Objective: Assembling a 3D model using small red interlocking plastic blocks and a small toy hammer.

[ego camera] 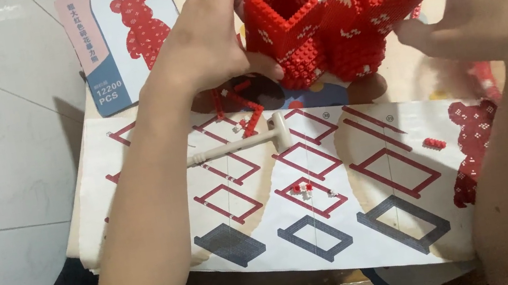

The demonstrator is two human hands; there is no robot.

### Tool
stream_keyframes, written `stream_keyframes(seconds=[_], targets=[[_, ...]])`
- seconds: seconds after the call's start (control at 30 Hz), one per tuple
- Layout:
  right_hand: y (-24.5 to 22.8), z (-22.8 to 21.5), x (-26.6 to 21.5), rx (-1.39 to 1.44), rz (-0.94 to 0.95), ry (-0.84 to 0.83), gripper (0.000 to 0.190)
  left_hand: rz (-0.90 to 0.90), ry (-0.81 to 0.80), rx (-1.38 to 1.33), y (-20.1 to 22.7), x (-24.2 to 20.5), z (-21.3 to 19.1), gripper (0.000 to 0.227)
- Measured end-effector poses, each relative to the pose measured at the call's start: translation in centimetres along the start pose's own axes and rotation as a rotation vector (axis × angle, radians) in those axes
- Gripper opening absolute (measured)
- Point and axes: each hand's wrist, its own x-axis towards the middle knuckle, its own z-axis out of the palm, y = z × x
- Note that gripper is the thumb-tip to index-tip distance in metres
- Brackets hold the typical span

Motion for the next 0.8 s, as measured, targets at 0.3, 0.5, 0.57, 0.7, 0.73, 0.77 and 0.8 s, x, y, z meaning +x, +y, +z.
stream_keyframes(seconds=[0.3, 0.5, 0.57, 0.7, 0.73, 0.77, 0.8], targets=[[-1.1, -0.5, 0.9, 0.376, -0.029, -0.004, 0.106, 0.035, -0.008, -0.019, -0.4, -0.3, -0.3, 0.120], [-2.5, -2.0, 0.7, 0.303, -0.070, 0.102, 0.088, 0.037, -0.098, -0.099, -0.3, 0.1, -0.7, 0.120], [-4.2, -2.5, 1.0, 0.222, -0.085, 0.169, 0.084, 0.015, -0.103, -0.077, 0.2, 0.1, -0.8, 0.119], [-8.5, -2.6, 2.1, 0.181, -0.079, 0.414, 0.070, -0.162, -0.149, -0.037, 1.7, 0.3, -1.3, 0.116], [-9.8, -2.5, 2.3, 0.337, -0.165, 0.556, 0.051, -0.262, -0.172, -0.075, 2.1, 0.2, -1.4, 0.113], [-10.2, -2.2, 2.4, 0.328, -0.161, 0.562, 0.051, -0.251, -0.171, -0.075, 2.5, 0.4, -1.5, 0.113], [-10.6, -1.8, 2.6, 0.379, -0.228, 0.542, 0.043, -0.298, -0.180, -0.092, 2.9, 0.5, -1.6, 0.111]])
